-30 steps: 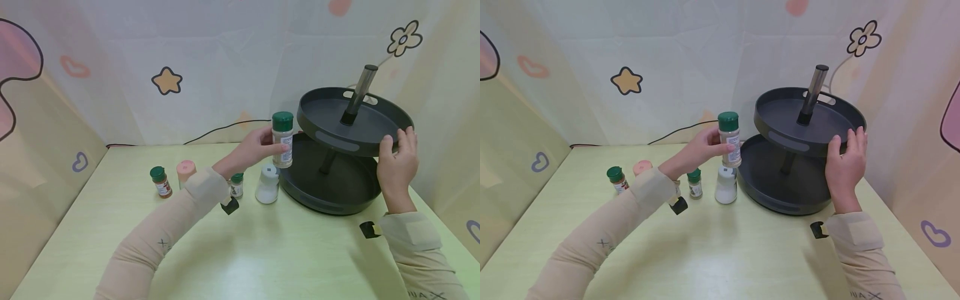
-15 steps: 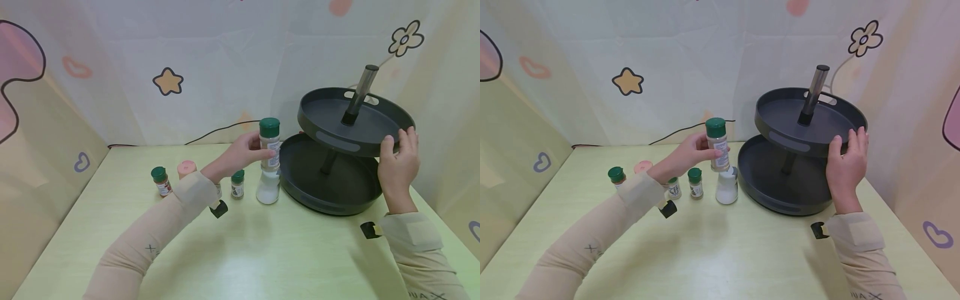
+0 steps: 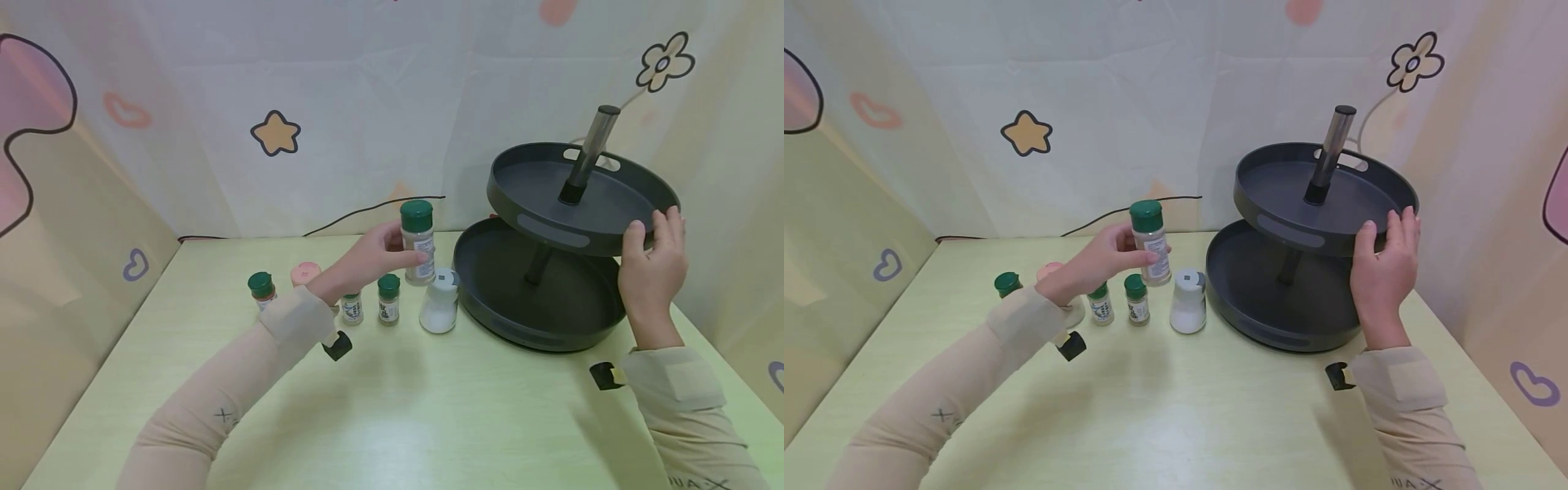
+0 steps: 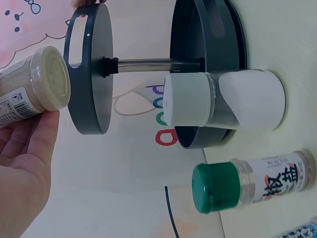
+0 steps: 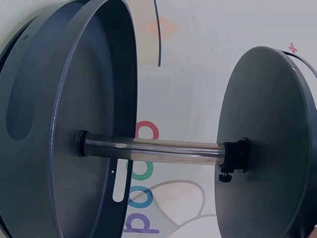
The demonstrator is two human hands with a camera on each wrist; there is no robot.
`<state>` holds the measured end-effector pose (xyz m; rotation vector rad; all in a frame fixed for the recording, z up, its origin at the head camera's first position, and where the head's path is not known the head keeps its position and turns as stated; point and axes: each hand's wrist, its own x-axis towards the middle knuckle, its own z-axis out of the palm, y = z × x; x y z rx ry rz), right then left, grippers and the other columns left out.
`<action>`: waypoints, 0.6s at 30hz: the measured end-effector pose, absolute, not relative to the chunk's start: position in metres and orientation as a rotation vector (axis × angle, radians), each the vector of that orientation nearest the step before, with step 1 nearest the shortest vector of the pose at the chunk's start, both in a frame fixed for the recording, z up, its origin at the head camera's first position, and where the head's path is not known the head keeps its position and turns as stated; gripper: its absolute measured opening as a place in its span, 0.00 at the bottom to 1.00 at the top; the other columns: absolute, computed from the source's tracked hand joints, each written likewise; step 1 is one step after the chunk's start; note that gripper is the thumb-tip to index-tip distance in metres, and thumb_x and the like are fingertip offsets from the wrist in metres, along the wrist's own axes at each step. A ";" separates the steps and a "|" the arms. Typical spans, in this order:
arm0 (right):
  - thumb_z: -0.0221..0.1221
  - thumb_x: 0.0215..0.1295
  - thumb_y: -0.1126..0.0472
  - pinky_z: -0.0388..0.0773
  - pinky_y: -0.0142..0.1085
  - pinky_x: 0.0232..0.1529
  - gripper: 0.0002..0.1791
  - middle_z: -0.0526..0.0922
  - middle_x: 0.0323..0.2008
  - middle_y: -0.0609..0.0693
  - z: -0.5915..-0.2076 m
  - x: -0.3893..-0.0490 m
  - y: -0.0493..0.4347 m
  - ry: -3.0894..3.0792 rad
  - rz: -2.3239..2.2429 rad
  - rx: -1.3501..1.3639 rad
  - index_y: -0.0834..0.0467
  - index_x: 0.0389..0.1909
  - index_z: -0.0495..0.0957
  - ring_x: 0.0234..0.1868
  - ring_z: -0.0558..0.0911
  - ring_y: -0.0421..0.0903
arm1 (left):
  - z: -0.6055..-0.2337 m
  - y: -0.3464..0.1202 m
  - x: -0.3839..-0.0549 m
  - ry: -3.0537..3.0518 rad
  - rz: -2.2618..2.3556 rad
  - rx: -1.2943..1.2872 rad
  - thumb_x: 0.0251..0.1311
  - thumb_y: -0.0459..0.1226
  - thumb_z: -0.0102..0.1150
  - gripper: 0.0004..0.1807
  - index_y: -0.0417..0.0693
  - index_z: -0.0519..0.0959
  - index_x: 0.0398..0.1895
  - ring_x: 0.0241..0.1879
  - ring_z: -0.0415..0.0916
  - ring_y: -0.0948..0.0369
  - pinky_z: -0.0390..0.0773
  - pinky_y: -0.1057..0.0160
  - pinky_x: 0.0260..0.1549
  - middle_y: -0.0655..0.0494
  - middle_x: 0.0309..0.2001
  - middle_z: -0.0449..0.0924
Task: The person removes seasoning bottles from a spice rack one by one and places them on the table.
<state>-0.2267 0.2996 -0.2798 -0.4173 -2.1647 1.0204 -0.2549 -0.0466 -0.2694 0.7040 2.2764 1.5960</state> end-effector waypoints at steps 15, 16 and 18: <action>0.37 0.62 0.49 0.41 0.31 0.67 0.30 0.53 0.67 0.45 -0.279 -0.226 0.300 -2.160 1.019 -0.411 0.58 0.62 0.60 0.68 0.46 0.36 | -0.273 -0.079 -0.254 2.349 1.556 0.631 0.55 0.40 0.55 0.22 0.48 0.67 0.53 0.48 0.71 0.55 0.70 0.54 0.50 0.50 0.50 0.73; 0.37 0.62 0.49 0.41 0.31 0.67 0.30 0.53 0.67 0.45 -0.279 -0.226 0.300 -2.159 1.019 -0.410 0.58 0.62 0.60 0.68 0.46 0.36 | -0.273 -0.082 -0.254 2.360 1.548 0.615 0.55 0.40 0.55 0.22 0.48 0.67 0.53 0.48 0.70 0.55 0.70 0.54 0.50 0.50 0.50 0.73; 0.37 0.62 0.49 0.41 0.31 0.67 0.30 0.53 0.67 0.45 -0.279 -0.226 0.299 -2.160 1.021 -0.409 0.58 0.62 0.60 0.68 0.46 0.36 | -0.273 -0.087 -0.253 2.376 1.538 0.590 0.55 0.40 0.55 0.22 0.48 0.66 0.53 0.48 0.70 0.55 0.70 0.54 0.50 0.50 0.50 0.72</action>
